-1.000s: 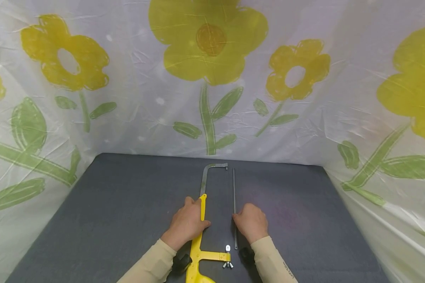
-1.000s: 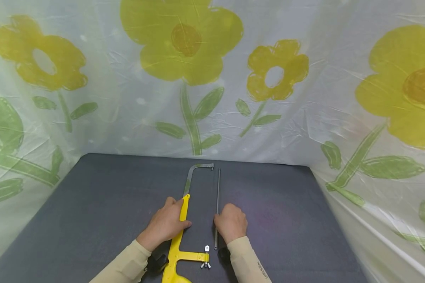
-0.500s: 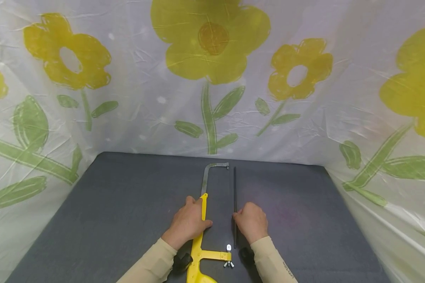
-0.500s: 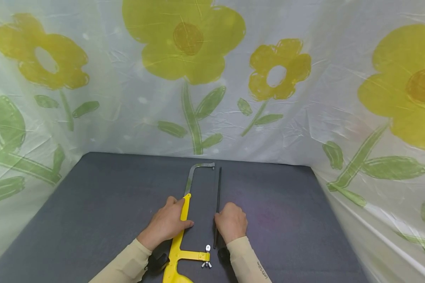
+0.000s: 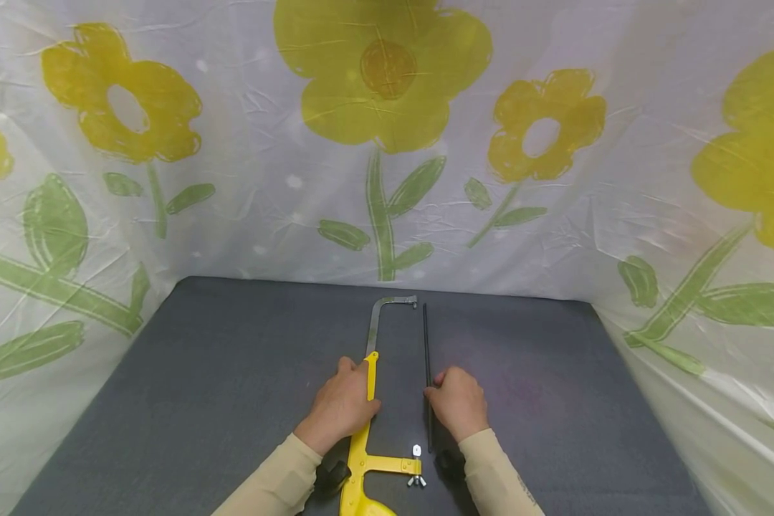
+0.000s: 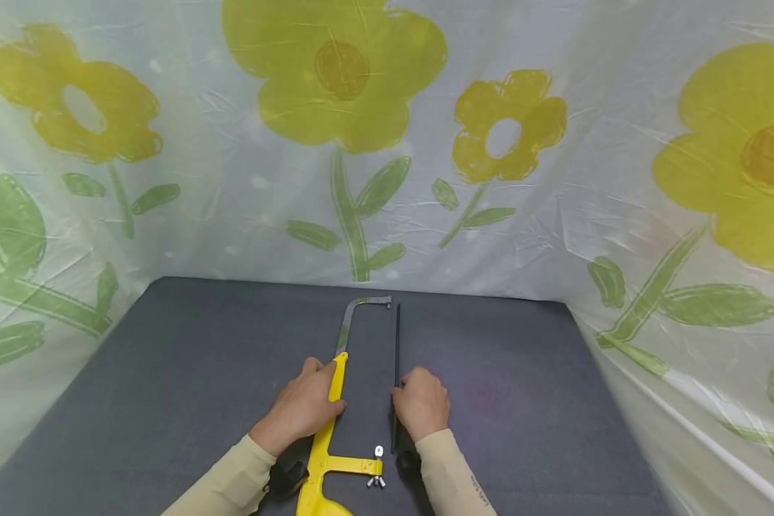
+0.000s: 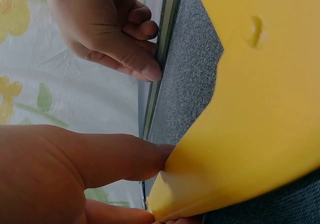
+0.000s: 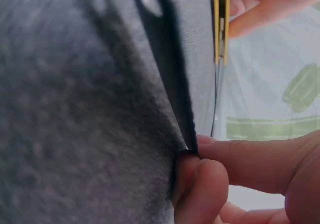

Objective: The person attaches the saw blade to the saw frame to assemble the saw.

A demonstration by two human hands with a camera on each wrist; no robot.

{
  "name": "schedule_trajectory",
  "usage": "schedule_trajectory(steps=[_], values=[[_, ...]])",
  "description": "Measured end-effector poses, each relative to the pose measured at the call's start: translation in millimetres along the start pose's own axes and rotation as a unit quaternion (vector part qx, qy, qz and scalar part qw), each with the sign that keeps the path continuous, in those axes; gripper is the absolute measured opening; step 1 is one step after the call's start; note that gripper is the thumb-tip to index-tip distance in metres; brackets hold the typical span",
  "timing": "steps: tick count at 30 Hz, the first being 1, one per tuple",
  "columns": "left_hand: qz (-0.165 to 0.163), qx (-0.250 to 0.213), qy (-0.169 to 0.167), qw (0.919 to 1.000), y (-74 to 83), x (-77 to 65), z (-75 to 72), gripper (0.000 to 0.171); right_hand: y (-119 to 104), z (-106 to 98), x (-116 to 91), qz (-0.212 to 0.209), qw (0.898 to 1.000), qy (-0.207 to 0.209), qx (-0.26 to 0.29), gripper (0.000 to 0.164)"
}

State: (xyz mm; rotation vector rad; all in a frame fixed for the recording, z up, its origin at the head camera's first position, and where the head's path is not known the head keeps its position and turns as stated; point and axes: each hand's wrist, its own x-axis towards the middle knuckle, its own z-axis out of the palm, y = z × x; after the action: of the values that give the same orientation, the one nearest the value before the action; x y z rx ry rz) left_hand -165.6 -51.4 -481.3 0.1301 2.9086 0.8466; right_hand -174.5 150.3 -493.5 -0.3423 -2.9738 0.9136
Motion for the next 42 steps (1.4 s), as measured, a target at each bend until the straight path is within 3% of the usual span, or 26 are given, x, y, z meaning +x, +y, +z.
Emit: schedule_trajectory(steps=[8,24,32,42], values=[[0.001,0.005,0.001,1.0000,-0.5,0.3,1.1,0.078,3.8,-11.3,3.3,-0.024,0.999,-0.029,0.014,0.014],[-0.001,0.005,0.005,1.0000,-0.4,-2.0,2.2,0.075,-5.1,-20.3,0.2,-0.003,0.996,-0.072,0.055,0.012],[-0.001,0.005,0.000,1.0000,-1.2,-1.1,2.0,0.076,-9.7,-16.5,-2.7,-0.020,0.989,-0.101,0.105,0.011],[-0.001,0.005,-0.001,1.0000,-1.2,-0.7,3.0,0.075,-7.8,-13.7,-1.0,-0.018,0.989,-0.105,0.107,0.011]])
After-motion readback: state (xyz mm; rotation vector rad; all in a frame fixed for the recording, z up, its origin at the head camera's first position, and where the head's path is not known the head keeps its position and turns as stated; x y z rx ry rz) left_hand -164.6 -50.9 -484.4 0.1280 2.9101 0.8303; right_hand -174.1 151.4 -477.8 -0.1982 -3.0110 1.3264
